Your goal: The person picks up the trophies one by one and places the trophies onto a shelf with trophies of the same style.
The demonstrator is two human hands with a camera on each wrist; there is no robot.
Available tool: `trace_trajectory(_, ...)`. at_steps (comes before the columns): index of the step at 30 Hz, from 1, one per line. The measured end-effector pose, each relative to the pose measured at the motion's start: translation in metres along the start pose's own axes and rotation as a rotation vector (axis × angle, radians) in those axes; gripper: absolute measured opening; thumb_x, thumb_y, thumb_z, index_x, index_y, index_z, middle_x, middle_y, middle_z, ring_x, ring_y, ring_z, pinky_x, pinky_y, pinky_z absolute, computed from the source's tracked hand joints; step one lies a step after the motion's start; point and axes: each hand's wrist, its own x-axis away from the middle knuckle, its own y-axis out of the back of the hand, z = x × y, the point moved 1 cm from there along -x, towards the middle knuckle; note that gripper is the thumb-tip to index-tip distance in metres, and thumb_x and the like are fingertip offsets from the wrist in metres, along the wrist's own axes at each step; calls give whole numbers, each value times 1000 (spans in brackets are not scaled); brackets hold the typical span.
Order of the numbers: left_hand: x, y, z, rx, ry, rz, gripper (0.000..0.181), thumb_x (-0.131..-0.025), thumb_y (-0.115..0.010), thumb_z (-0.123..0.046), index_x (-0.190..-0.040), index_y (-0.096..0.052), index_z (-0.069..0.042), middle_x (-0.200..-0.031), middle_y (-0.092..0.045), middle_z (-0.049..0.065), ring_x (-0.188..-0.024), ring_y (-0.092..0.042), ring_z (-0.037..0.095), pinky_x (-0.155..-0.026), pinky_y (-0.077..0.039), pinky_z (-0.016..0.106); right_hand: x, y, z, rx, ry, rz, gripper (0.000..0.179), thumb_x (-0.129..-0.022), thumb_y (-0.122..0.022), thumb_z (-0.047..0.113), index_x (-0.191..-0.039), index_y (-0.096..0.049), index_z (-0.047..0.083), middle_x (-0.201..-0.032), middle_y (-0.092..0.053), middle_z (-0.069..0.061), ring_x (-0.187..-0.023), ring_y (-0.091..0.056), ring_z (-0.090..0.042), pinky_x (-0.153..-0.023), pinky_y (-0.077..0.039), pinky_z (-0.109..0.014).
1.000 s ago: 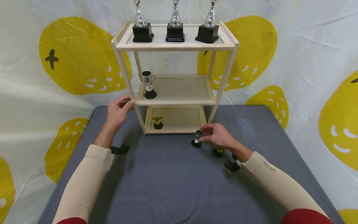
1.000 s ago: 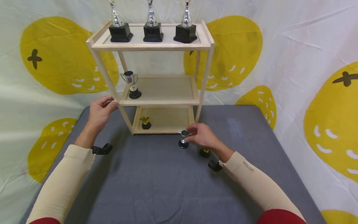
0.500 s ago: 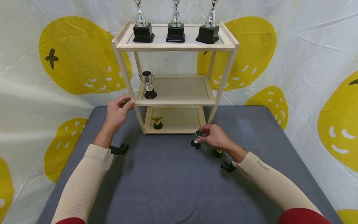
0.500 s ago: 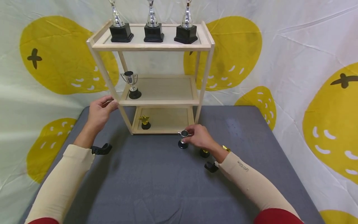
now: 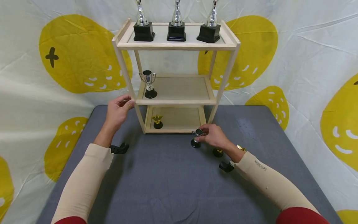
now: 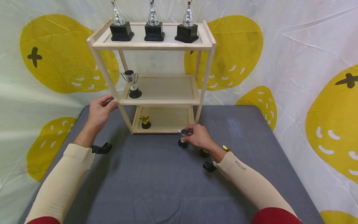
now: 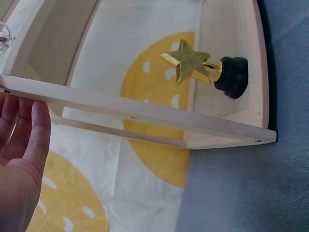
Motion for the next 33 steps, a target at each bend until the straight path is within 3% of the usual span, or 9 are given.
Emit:
trace_trajectory(10, 1, 0, -3, -14, 9, -3, 36, -102, -67, -13, -130, -65, 9, -105, -66, -16, -101, -68, -3, -90, -58, 12, 0, 1, -1, -54, 2, -48, 32, -84, -87, 18, -110, -78, 3, -101, -80, -12, -94, -76, -23, -76, -57, -29)
trace_trajectory(19, 0, 0, -1, -5, 5, 1, 34, -102, -66, -11, -129, -64, 11, -100, -67, -18, -99, -68, -5, -88, -58, 11, 0, 5, 1, -102, 42, -63, 27, -84, -87, 15, -108, -80, 4, -101, -81, -12, -93, -79, -20, -73, -57, -21)
trace_trajectory(33, 0, -1, -1, -12, 12, -8, 35, -102, -65, -9, -130, -63, 12, -98, -65, -20, -98, -68, -5, -88, -58, 11, 5, 17, 7, -162, 45, -56, 32, -85, -87, 20, -113, -80, 6, -107, -80, -14, -95, -79, -22, -75, -59, -21)
